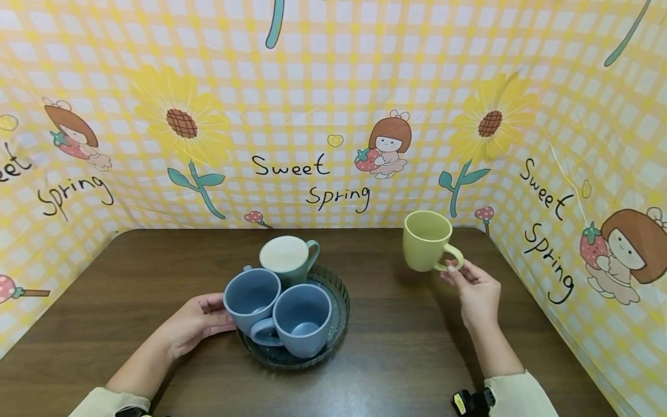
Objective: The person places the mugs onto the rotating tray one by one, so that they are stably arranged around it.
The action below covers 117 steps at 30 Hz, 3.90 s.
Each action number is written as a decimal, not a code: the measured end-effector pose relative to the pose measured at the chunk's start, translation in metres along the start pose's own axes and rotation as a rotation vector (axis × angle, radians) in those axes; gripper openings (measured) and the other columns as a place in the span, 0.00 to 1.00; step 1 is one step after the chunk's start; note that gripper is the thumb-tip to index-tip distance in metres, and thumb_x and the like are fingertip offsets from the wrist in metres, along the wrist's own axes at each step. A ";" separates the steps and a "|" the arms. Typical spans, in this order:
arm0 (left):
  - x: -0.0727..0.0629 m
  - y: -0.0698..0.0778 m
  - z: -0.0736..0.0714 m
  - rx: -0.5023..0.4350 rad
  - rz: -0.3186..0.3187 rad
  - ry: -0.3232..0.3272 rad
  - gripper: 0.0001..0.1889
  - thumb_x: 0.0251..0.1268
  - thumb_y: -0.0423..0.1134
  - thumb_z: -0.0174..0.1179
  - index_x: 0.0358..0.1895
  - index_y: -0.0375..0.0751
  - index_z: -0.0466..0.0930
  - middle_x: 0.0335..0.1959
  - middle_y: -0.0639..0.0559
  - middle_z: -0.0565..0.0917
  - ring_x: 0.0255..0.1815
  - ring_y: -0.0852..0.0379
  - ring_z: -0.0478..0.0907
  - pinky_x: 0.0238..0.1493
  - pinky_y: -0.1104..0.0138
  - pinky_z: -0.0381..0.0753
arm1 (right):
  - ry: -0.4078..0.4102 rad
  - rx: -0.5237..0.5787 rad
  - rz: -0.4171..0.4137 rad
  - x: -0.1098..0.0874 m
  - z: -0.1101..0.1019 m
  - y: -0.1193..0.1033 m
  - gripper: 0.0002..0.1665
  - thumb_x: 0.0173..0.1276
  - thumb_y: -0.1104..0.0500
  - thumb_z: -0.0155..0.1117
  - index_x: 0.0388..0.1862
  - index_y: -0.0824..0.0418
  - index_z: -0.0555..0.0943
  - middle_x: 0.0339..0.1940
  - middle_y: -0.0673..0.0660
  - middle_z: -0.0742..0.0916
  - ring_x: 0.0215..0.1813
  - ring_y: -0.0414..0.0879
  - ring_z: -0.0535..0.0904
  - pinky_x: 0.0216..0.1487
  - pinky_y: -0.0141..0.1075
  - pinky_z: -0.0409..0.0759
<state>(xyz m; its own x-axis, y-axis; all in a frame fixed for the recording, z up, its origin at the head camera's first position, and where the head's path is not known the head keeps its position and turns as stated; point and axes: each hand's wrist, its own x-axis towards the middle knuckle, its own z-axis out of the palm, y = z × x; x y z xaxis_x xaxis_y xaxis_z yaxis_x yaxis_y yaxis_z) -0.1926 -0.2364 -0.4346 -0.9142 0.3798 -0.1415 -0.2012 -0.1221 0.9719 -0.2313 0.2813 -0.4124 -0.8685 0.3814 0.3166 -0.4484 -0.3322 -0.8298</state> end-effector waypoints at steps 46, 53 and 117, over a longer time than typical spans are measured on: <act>-0.002 0.003 0.003 0.008 -0.008 0.019 0.15 0.65 0.27 0.61 0.54 0.39 0.81 0.47 0.48 0.82 0.46 0.54 0.82 0.51 0.58 0.82 | -0.225 0.052 -0.011 -0.026 0.032 -0.005 0.09 0.64 0.83 0.55 0.41 0.84 0.79 0.37 0.66 0.88 0.40 0.52 0.87 0.40 0.43 0.85; -0.002 0.002 0.003 0.002 -0.008 0.030 0.15 0.65 0.26 0.61 0.53 0.41 0.82 0.46 0.48 0.82 0.45 0.54 0.82 0.51 0.58 0.82 | -0.223 0.047 0.009 -0.030 0.036 -0.006 0.11 0.63 0.82 0.56 0.39 0.76 0.83 0.36 0.66 0.88 0.40 0.52 0.87 0.40 0.42 0.85; -0.003 0.003 0.012 0.025 0.025 0.080 0.28 0.65 0.27 0.61 0.67 0.23 0.64 0.50 0.46 0.81 0.48 0.53 0.81 0.51 0.55 0.82 | -0.421 -0.053 0.129 -0.063 0.086 0.011 0.11 0.62 0.79 0.62 0.44 0.83 0.79 0.39 0.66 0.88 0.42 0.52 0.86 0.43 0.47 0.84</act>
<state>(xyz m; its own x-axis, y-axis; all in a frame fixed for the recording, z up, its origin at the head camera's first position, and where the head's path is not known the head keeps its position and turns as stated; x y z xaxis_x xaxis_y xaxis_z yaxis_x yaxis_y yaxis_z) -0.1867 -0.2270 -0.4292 -0.9441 0.3027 -0.1309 -0.1703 -0.1074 0.9795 -0.1994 0.1798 -0.4020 -0.9319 -0.0480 0.3596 -0.3291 -0.3053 -0.8936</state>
